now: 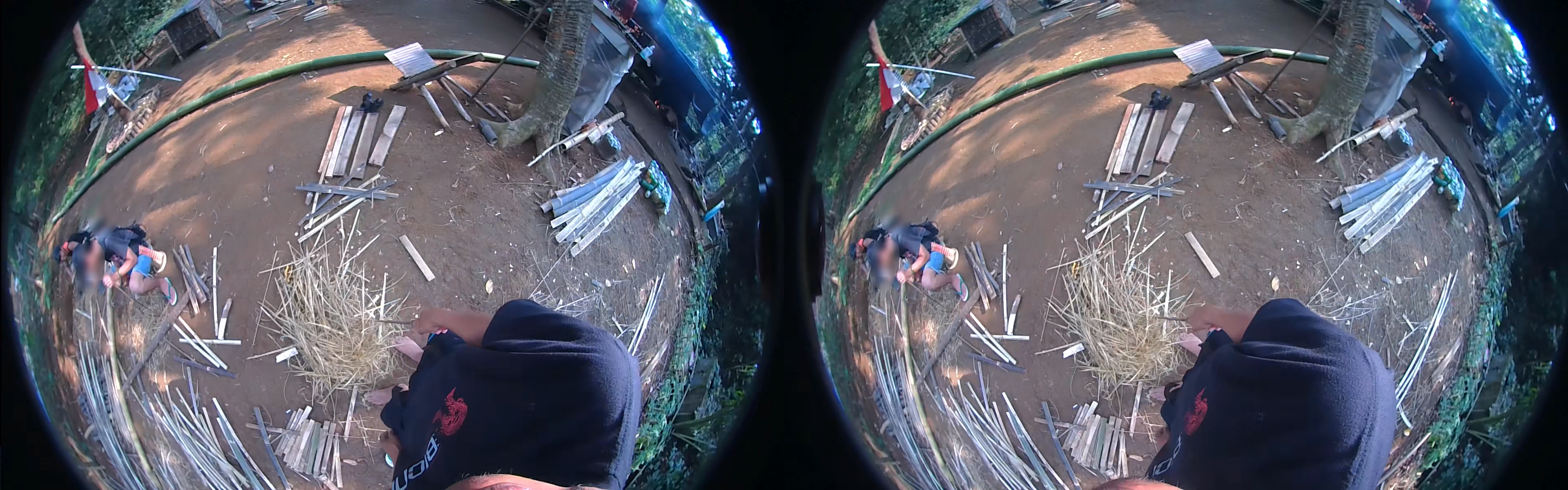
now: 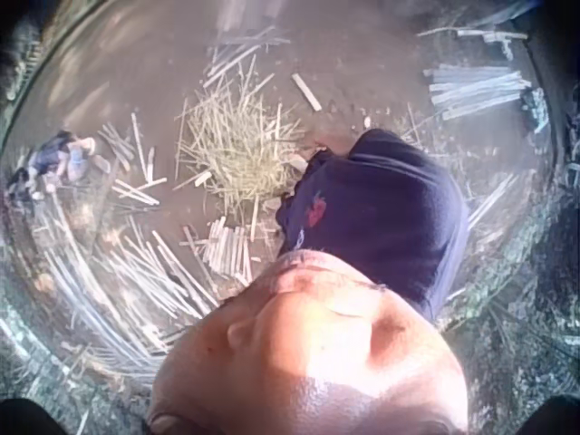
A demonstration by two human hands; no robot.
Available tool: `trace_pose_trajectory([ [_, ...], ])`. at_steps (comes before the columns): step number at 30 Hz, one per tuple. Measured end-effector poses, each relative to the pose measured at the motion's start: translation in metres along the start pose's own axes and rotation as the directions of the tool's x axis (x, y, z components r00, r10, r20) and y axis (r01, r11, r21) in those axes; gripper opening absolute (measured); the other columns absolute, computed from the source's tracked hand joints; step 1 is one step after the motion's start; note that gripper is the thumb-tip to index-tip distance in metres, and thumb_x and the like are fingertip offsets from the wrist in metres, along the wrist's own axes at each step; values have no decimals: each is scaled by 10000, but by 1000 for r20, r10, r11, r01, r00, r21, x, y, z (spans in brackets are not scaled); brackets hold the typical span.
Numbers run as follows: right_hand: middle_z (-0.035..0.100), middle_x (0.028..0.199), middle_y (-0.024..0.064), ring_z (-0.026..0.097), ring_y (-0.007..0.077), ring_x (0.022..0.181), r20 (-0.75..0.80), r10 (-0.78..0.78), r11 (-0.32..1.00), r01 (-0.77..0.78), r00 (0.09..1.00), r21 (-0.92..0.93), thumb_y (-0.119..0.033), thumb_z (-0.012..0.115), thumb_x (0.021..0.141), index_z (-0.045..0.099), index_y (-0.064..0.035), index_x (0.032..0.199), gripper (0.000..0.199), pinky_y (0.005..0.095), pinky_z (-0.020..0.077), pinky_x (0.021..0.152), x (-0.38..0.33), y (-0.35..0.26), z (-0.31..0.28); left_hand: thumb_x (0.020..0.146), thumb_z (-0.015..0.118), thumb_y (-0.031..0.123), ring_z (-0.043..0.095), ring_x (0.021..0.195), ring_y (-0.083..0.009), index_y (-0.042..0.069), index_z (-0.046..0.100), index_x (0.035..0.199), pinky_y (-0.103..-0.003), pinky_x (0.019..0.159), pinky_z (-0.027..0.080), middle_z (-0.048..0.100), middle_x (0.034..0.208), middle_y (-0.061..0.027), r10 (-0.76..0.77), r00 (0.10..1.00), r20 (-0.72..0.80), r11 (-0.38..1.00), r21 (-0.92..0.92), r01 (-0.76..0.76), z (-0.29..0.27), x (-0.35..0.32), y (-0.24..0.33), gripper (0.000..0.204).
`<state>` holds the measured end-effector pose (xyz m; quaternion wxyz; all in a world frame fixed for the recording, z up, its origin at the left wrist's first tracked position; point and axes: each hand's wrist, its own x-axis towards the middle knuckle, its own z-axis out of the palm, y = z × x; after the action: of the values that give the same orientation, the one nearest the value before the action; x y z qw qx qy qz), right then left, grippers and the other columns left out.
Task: The person sits on the ground and uses a machete to split long bamboo poles into thin strips. They hold the bamboo with one hand and strike it with the machete in the other, creating a pile of processed bamboo strips and shavings.
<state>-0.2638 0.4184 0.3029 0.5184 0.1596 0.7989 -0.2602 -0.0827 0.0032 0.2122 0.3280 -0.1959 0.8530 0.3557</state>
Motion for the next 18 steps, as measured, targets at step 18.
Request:
trace_pose_trajectory([
  [18,543,570,92,541,192,484,48,211,967,-216,976,134,-445,435,945,705,-15,972,509,380,434,454,22,165,76,933,433,601,635,937,-424,-21,664,954,-483,840,464,668,950,-262,175,850,498,984,-75,-159,8,-14,158,664],
])
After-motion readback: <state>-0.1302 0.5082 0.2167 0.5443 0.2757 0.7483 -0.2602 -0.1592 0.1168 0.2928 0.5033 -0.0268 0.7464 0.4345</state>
